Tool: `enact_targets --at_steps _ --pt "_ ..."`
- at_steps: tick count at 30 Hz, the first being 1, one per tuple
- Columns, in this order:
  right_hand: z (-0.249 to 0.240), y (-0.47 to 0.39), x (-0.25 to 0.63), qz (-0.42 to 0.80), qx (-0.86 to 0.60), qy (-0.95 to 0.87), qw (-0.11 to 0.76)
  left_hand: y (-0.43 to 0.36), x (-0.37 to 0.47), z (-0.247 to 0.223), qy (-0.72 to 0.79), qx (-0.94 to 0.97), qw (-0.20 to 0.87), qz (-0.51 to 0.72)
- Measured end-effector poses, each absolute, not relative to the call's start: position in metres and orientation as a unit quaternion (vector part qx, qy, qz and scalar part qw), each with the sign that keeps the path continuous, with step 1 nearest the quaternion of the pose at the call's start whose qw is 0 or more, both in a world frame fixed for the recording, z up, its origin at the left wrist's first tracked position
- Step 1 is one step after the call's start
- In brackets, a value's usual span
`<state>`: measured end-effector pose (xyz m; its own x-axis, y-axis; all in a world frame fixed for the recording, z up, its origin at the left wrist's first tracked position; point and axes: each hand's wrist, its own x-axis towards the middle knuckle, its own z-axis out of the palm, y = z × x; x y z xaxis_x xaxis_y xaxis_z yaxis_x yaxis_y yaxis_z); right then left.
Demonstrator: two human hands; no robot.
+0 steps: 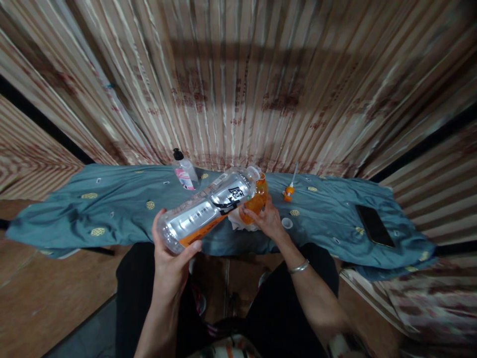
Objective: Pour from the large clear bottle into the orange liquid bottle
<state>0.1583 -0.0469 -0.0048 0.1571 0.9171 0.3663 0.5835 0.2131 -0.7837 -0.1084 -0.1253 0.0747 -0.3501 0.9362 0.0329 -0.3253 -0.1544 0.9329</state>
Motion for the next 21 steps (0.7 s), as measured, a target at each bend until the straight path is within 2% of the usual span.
enact_targets --at_steps 13,21 --pt "-0.003 -0.047 0.159 0.173 -0.609 -0.624 0.457 -0.126 -0.109 0.073 0.471 0.372 0.43 0.675" --pt "-0.001 -0.047 0.159 0.183 -0.605 -0.621 0.464 -0.126 -0.115 0.065 0.495 0.451 0.365 0.646"
